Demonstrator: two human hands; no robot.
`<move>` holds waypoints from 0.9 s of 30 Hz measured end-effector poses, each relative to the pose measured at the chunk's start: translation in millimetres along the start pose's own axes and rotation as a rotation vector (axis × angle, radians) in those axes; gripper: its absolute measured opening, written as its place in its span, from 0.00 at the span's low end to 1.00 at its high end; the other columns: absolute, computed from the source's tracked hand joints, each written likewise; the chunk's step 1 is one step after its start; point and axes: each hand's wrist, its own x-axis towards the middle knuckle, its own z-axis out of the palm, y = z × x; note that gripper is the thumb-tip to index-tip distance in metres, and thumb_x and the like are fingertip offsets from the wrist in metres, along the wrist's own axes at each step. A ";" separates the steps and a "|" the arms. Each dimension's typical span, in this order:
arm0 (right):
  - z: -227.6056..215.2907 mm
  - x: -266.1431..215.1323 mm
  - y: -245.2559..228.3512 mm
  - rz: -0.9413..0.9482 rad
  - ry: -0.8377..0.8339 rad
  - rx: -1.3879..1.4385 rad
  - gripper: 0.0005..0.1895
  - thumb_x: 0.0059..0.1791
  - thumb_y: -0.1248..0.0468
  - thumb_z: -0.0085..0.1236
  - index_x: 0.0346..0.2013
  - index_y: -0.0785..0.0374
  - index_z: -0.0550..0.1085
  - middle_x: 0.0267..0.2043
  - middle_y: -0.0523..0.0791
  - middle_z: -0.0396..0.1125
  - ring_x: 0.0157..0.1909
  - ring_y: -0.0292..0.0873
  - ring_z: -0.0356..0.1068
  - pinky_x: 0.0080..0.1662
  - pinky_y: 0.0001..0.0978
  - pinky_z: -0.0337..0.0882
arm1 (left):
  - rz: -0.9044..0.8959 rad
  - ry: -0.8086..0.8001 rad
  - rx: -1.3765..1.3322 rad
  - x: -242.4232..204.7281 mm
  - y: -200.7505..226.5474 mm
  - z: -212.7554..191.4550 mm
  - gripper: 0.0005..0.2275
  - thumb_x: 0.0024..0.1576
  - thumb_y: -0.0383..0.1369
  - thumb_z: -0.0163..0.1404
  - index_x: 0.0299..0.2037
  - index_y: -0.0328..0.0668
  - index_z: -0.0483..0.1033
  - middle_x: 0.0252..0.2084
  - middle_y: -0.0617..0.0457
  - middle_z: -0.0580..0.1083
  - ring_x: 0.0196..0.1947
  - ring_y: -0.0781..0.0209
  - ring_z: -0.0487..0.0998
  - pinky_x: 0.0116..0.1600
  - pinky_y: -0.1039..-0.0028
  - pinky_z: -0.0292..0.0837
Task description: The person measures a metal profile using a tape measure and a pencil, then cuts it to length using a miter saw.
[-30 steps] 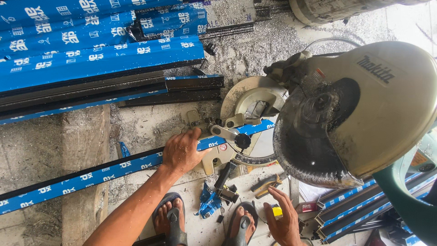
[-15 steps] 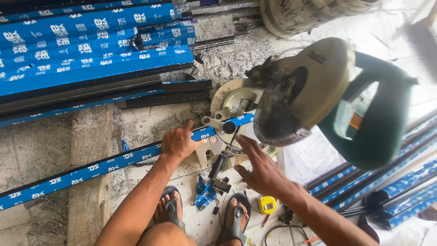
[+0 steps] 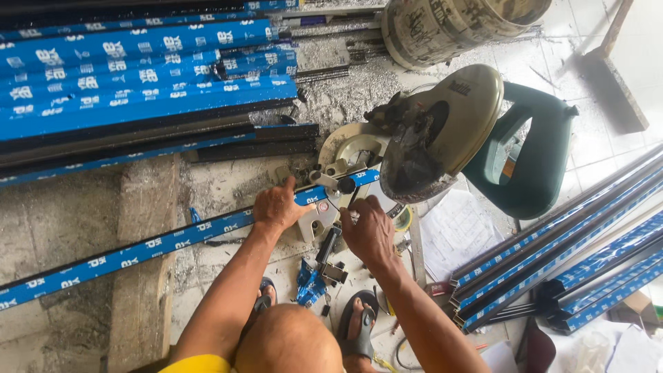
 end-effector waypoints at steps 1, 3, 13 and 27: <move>-4.8 0.6 -8.8 -0.002 0.000 0.003 0.08 0.47 0.57 0.59 0.31 0.57 0.80 0.31 0.44 0.67 0.22 0.45 0.72 0.22 0.34 0.68 | -0.002 0.002 0.002 2.4 -2.5 2.9 0.27 0.48 0.55 0.60 0.47 0.44 0.72 0.29 0.39 0.79 0.33 0.38 0.84 0.39 0.51 0.78; -15.4 -0.3 -25.2 -0.112 -0.064 0.104 0.28 0.46 0.68 0.59 0.62 0.57 0.69 0.56 0.58 0.62 0.38 0.71 0.74 0.34 0.65 0.76 | 0.003 -0.018 0.019 4.9 -6.2 9.7 0.28 0.48 0.58 0.59 0.48 0.46 0.71 0.29 0.41 0.79 0.33 0.40 0.85 0.40 0.51 0.80; 28.2 48.7 -1.7 0.235 -0.240 -0.146 0.25 0.54 0.39 0.45 0.52 0.55 0.64 0.49 0.49 0.67 0.46 0.67 0.76 0.49 0.61 0.73 | -0.025 -0.004 0.042 0.3 -1.5 6.1 0.27 0.45 0.59 0.60 0.44 0.51 0.69 0.34 0.41 0.81 0.38 0.39 0.84 0.45 0.48 0.78; 19.7 43.2 -17.6 0.193 -0.248 -0.278 0.26 0.55 0.41 0.42 0.54 0.58 0.65 0.40 0.50 0.75 0.45 0.61 0.78 0.45 0.55 0.74 | -0.004 0.034 0.043 0.9 -2.8 6.3 0.26 0.46 0.57 0.59 0.44 0.47 0.70 0.33 0.39 0.81 0.38 0.37 0.85 0.47 0.50 0.79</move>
